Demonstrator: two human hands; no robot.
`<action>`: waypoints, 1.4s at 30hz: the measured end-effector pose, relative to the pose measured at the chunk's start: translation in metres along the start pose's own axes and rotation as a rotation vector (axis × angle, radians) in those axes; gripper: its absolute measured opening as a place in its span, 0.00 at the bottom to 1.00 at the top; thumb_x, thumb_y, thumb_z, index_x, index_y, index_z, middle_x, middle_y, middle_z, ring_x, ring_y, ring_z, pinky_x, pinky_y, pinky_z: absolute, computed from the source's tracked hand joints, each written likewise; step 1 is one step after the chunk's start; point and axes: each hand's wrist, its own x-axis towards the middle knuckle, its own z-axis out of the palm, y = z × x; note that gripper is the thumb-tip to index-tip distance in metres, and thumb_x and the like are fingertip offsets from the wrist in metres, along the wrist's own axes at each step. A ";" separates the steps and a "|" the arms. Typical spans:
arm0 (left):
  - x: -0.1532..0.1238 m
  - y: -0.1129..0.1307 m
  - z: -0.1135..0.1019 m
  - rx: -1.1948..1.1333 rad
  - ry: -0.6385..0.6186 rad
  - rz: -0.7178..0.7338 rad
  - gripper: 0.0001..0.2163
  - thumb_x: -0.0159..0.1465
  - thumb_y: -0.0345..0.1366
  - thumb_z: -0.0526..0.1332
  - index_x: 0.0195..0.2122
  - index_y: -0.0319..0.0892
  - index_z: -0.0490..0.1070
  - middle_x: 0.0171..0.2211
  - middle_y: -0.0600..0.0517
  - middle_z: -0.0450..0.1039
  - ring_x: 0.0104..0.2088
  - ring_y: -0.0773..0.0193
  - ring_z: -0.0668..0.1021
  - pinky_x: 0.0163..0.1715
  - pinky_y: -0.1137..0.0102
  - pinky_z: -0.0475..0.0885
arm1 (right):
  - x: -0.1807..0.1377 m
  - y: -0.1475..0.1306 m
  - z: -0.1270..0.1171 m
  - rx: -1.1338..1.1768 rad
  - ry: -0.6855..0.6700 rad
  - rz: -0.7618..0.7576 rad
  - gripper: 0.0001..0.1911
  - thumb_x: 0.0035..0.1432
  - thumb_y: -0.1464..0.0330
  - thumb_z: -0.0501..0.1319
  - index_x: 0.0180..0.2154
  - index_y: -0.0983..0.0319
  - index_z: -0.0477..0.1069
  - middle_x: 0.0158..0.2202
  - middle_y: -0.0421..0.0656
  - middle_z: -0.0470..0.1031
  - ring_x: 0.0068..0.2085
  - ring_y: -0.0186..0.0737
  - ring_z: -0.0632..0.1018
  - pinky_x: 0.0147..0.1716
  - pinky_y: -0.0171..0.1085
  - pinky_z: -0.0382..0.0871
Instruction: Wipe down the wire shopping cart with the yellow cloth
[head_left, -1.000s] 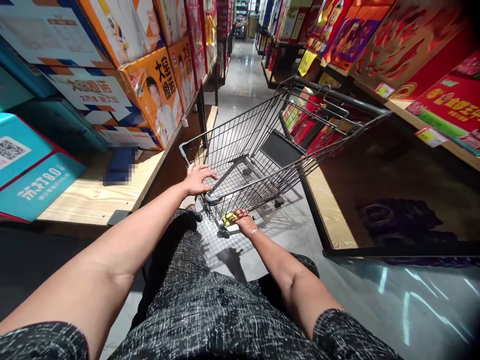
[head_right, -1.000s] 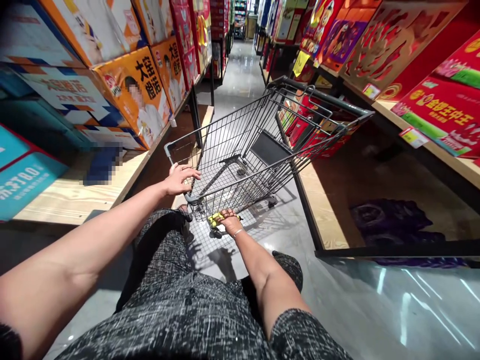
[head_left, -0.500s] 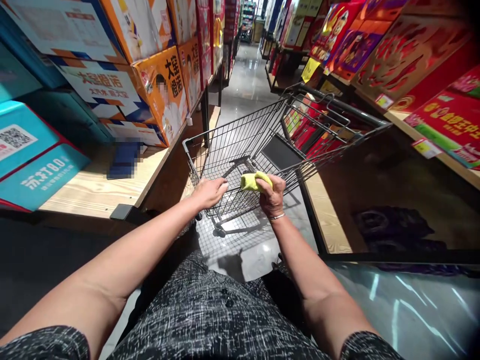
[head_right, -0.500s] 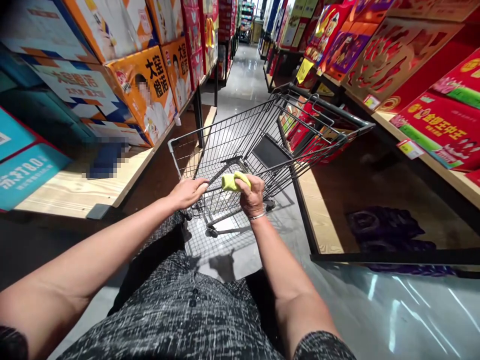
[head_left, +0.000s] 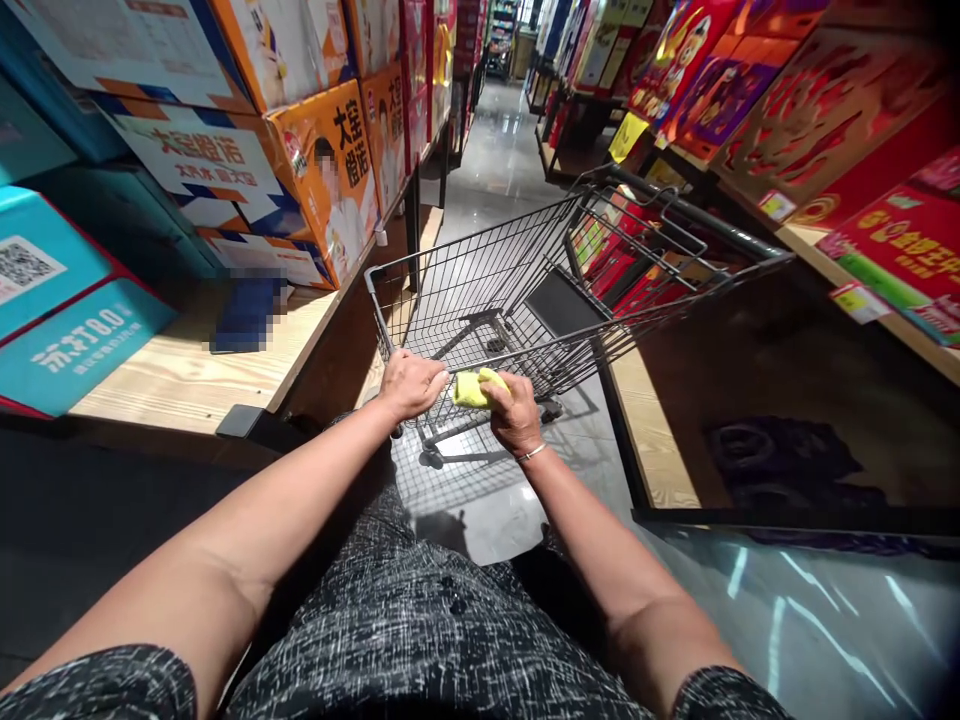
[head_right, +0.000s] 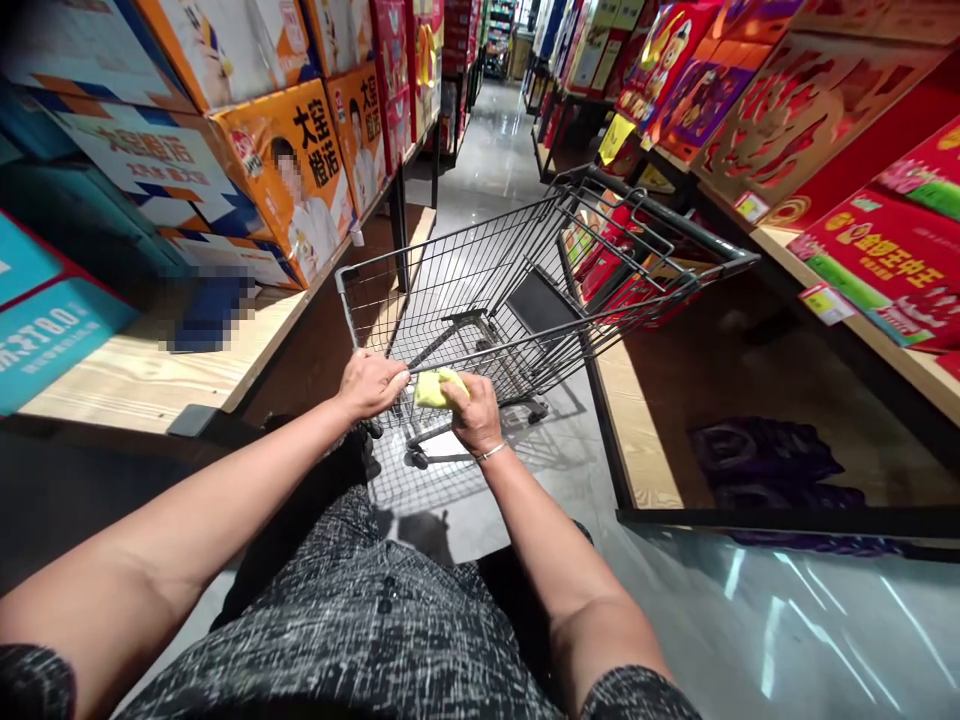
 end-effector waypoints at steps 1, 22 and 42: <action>0.000 -0.002 0.000 0.011 0.000 0.004 0.18 0.68 0.41 0.48 0.27 0.44 0.72 0.29 0.49 0.78 0.34 0.57 0.77 0.43 0.57 0.59 | 0.012 -0.008 -0.010 -0.012 0.036 -0.031 0.23 0.57 0.77 0.55 0.52 0.54 0.73 0.55 0.46 0.69 0.54 0.48 0.67 0.53 0.47 0.65; 0.013 -0.011 0.011 -0.027 0.038 -0.028 0.28 0.70 0.53 0.44 0.21 0.44 0.70 0.23 0.49 0.75 0.28 0.58 0.74 0.42 0.57 0.59 | 0.118 0.126 -0.147 -0.630 -0.636 0.425 0.19 0.57 0.69 0.60 0.51 0.56 0.72 0.48 0.49 0.76 0.46 0.46 0.73 0.41 0.40 0.66; 0.055 -0.038 0.015 -0.096 -0.198 0.041 0.28 0.67 0.58 0.46 0.28 0.45 0.77 0.24 0.49 0.76 0.37 0.52 0.77 0.52 0.56 0.60 | 0.150 -0.018 -0.070 -0.091 -1.018 0.128 0.27 0.59 0.57 0.64 0.59 0.54 0.70 0.52 0.36 0.77 0.45 0.31 0.75 0.41 0.26 0.64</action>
